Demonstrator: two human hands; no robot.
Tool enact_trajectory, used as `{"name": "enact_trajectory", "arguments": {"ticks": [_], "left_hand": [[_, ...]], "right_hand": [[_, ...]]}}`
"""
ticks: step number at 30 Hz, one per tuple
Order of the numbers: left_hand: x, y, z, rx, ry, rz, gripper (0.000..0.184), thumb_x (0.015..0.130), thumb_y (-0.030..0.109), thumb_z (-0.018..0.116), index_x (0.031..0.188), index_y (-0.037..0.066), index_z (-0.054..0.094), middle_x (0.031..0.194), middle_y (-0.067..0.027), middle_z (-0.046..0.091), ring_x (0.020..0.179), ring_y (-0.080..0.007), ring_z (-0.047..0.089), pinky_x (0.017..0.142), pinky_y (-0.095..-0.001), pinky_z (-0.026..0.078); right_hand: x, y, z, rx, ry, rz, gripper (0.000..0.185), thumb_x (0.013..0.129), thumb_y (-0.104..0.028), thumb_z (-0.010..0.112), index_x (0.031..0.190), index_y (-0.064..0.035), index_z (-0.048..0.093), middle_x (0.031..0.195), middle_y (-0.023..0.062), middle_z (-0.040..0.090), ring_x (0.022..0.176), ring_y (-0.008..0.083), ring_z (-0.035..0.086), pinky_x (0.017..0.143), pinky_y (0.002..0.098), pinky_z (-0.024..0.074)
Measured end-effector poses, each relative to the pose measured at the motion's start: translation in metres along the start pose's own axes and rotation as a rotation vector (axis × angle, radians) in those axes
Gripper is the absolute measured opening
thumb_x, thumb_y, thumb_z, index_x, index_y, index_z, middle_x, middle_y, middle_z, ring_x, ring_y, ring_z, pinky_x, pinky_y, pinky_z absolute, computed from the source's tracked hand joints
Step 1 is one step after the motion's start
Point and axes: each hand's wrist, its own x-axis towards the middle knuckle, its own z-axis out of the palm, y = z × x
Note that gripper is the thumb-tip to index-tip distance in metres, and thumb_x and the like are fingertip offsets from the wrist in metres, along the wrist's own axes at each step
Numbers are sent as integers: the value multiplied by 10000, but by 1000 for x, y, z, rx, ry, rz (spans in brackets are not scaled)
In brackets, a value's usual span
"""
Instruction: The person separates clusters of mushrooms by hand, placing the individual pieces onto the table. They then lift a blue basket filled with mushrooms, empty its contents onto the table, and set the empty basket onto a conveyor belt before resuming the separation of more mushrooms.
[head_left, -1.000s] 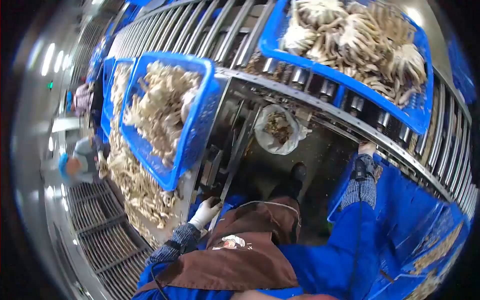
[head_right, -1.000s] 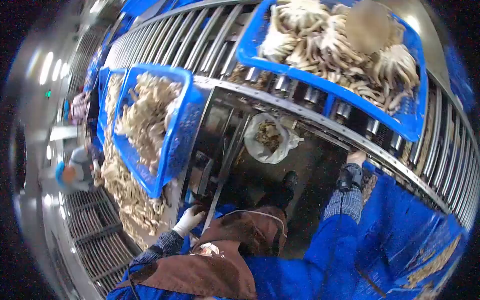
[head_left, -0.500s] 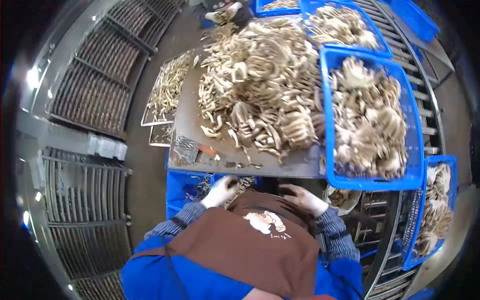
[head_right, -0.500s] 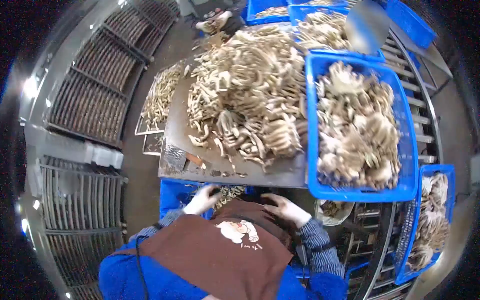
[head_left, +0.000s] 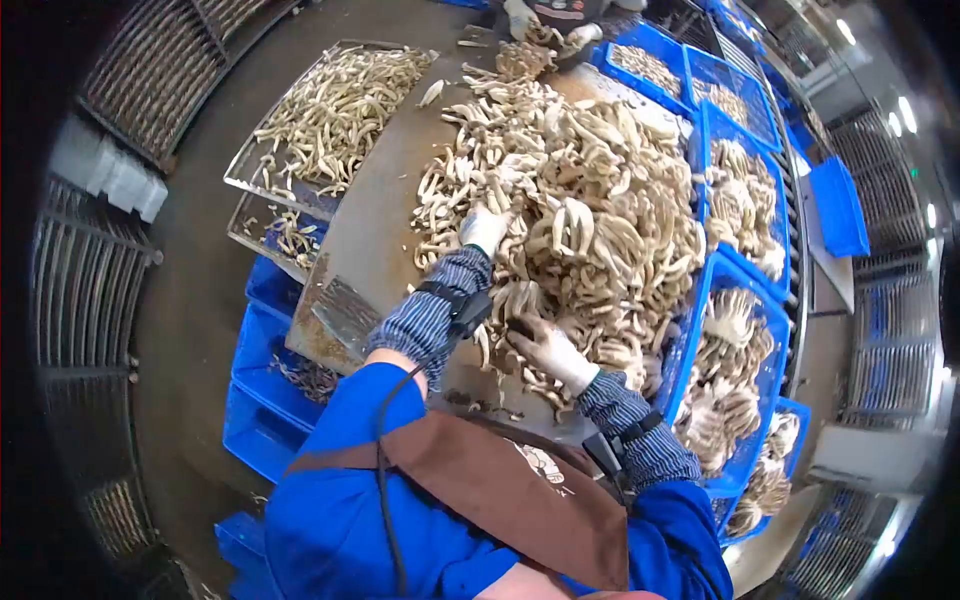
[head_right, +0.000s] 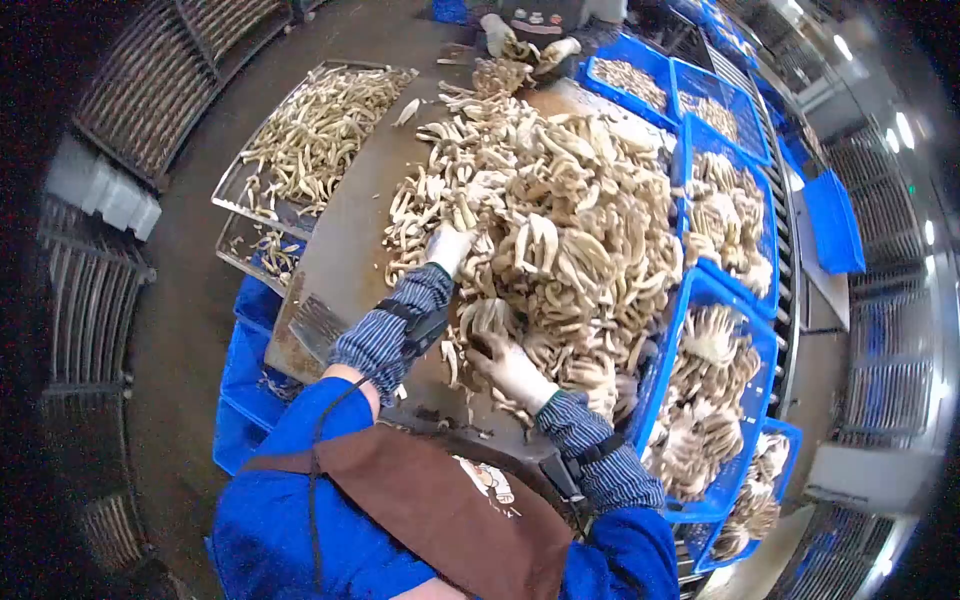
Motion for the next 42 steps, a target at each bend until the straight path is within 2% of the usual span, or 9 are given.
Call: {"name": "enact_trajectory", "arguments": {"ticks": [5,9,13,19,25,31,33,37,42], "left_hand": [[22,-26,25,-709,-135,-21,350,791,178,742,1048,-32,631,869,-133,691,707,-217,659,595,-330,540],[-35,-32,-16,-995,-200,182,471,806,62,682,1233,-28,503,1079,-78,613,914,-167,614,791,-301,535],[-71,-51,-29,-804,-311,23,564,780,-45,585,1328,21,470,1204,-33,565,1069,-145,557,863,-295,496],[-110,-68,-41,-570,-263,119,565,841,66,585,1362,-48,400,1142,-83,604,1006,-163,589,874,-245,469],[-135,-78,-56,-586,-23,-161,444,860,99,598,1261,-32,458,979,-61,620,844,-123,593,745,-250,490],[-143,-83,-42,-682,-301,-68,567,878,135,611,1345,-61,359,960,-47,539,645,-74,448,522,-202,392],[-143,-92,-53,-668,-183,-138,612,893,143,601,1389,-78,317,993,-71,558,736,-111,509,639,-214,452],[-129,-110,-59,-579,-258,-3,482,938,117,537,1355,-75,388,1120,-105,599,1020,-172,522,938,-262,413],[-88,-163,-58,-645,6,-47,341,960,150,553,1241,-43,542,1095,-58,621,967,-142,538,882,-245,436]], "right_hand": [[86,-23,-41,519,290,133,470,952,-230,560,1340,18,466,1246,171,577,1096,218,564,931,309,452],[139,50,-27,-295,454,-147,519,931,-265,585,1344,22,460,1294,242,534,1228,350,503,1039,377,391],[143,35,-12,162,339,-18,614,891,-414,614,1287,42,501,1247,266,546,1188,394,511,1006,416,401],[136,59,16,421,112,8,381,878,-251,640,1105,54,613,1025,183,669,922,247,638,843,330,483],[122,43,4,732,155,202,490,905,-392,634,1152,31,613,1060,183,669,957,246,637,843,343,493],[114,33,29,118,78,33,432,910,-287,610,1143,76,574,1053,230,633,953,321,631,803,378,510],[141,92,60,513,203,361,369,924,-282,578,1135,20,563,1011,250,617,942,345,621,766,395,517],[138,30,67,476,34,71,401,905,-315,643,1139,2,565,933,132,623,835,204,594,702,361,502],[179,8,89,663,66,51,522,909,-302,641,1290,17,481,1066,176,628,976,208,596,840,309,476]]}}
